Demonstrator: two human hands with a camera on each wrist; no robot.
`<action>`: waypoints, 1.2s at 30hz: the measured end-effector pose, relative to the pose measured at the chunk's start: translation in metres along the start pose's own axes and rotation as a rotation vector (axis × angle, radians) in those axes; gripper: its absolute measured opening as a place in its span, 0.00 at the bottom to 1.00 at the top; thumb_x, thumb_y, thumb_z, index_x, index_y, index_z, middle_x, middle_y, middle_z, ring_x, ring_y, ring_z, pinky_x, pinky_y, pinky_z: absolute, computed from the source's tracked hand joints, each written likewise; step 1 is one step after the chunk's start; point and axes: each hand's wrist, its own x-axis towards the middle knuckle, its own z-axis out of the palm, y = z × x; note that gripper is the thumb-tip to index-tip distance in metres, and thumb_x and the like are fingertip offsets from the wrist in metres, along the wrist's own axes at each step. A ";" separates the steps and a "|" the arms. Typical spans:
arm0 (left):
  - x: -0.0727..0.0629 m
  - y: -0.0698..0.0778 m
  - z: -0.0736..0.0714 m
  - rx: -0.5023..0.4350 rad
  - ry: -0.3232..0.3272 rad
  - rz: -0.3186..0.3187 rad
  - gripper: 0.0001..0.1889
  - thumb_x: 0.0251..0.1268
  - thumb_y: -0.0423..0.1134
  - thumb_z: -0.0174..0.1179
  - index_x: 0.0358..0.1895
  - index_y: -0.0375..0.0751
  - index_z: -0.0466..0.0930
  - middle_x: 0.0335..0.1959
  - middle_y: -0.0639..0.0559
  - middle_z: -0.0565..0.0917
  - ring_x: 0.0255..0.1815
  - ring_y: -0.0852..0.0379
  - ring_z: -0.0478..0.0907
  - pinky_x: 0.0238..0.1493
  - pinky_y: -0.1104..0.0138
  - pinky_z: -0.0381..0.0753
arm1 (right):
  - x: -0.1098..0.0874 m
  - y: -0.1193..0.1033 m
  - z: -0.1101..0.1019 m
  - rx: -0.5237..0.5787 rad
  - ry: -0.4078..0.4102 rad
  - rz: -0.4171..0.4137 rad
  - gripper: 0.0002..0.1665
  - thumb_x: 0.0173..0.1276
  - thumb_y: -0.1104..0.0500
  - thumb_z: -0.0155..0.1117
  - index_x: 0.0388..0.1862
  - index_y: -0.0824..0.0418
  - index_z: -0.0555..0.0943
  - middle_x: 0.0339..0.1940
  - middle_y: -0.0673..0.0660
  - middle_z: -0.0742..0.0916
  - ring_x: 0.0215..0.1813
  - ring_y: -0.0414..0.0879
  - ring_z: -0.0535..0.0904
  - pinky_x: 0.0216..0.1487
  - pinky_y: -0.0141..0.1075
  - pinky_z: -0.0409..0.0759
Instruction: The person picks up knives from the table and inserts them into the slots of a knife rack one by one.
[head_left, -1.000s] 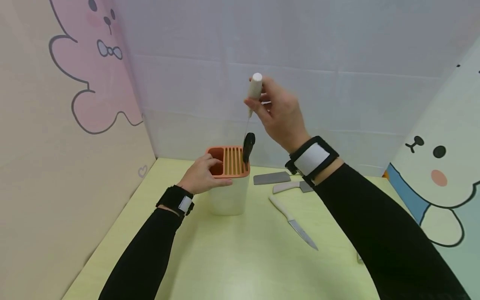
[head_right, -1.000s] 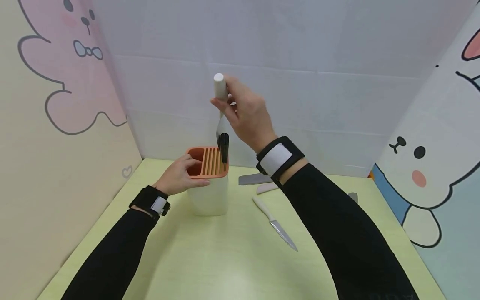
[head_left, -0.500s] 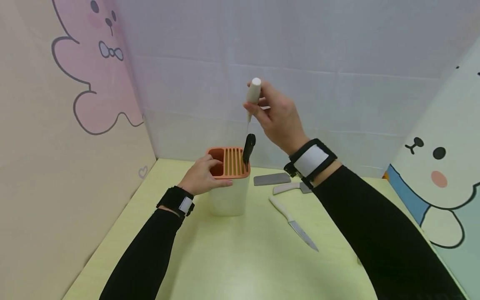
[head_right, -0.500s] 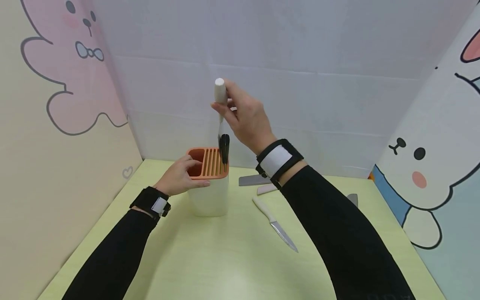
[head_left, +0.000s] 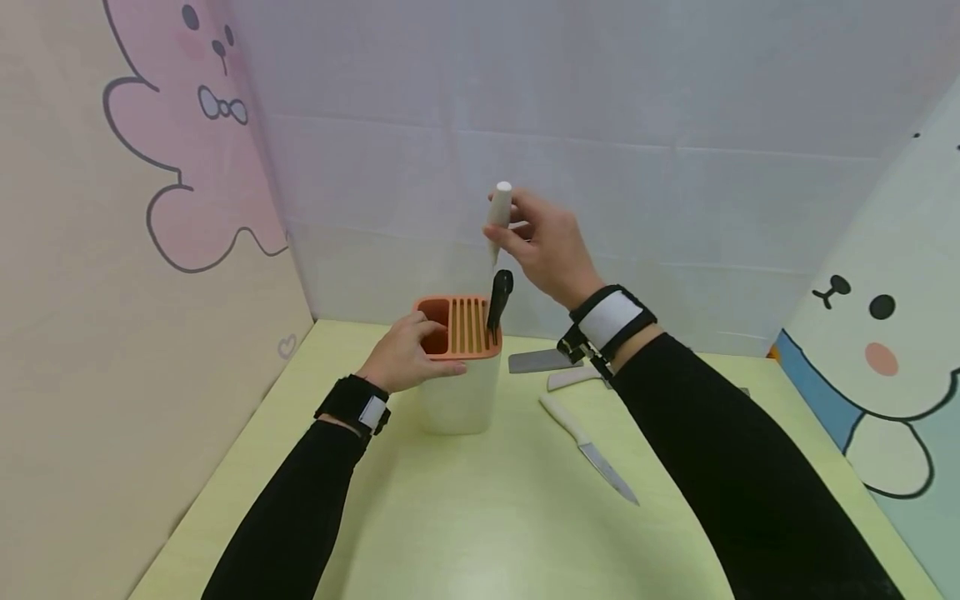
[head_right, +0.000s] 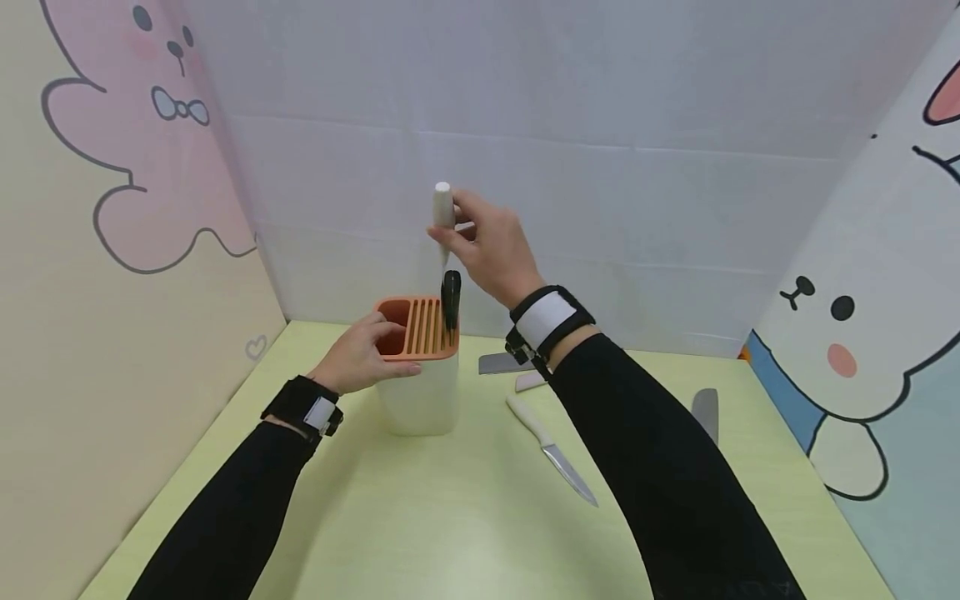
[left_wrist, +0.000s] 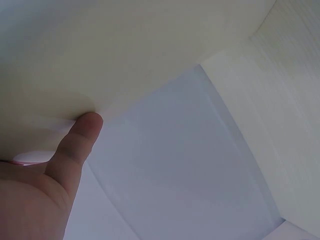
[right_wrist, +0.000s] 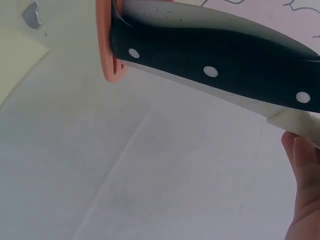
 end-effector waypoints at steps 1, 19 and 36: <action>0.000 0.000 0.000 -0.002 0.000 -0.002 0.39 0.44 0.61 0.73 0.57 0.39 0.77 0.50 0.48 0.74 0.54 0.49 0.70 0.51 0.56 0.79 | -0.001 0.002 0.001 -0.003 -0.012 0.016 0.23 0.67 0.50 0.64 0.59 0.54 0.77 0.44 0.53 0.86 0.39 0.42 0.85 0.43 0.33 0.82; 0.003 -0.003 0.001 -0.013 -0.002 -0.005 0.40 0.42 0.63 0.73 0.57 0.40 0.78 0.50 0.49 0.74 0.54 0.50 0.70 0.51 0.57 0.79 | -0.006 0.025 0.008 0.059 -0.129 0.129 0.21 0.67 0.56 0.66 0.57 0.55 0.74 0.41 0.53 0.85 0.33 0.41 0.82 0.35 0.35 0.81; 0.001 -0.003 0.002 -0.020 0.005 -0.011 0.39 0.43 0.62 0.73 0.57 0.40 0.77 0.52 0.49 0.73 0.55 0.49 0.69 0.51 0.57 0.79 | -0.010 0.033 0.013 0.325 -0.250 0.250 0.22 0.76 0.43 0.47 0.46 0.59 0.78 0.38 0.59 0.84 0.37 0.51 0.83 0.41 0.39 0.81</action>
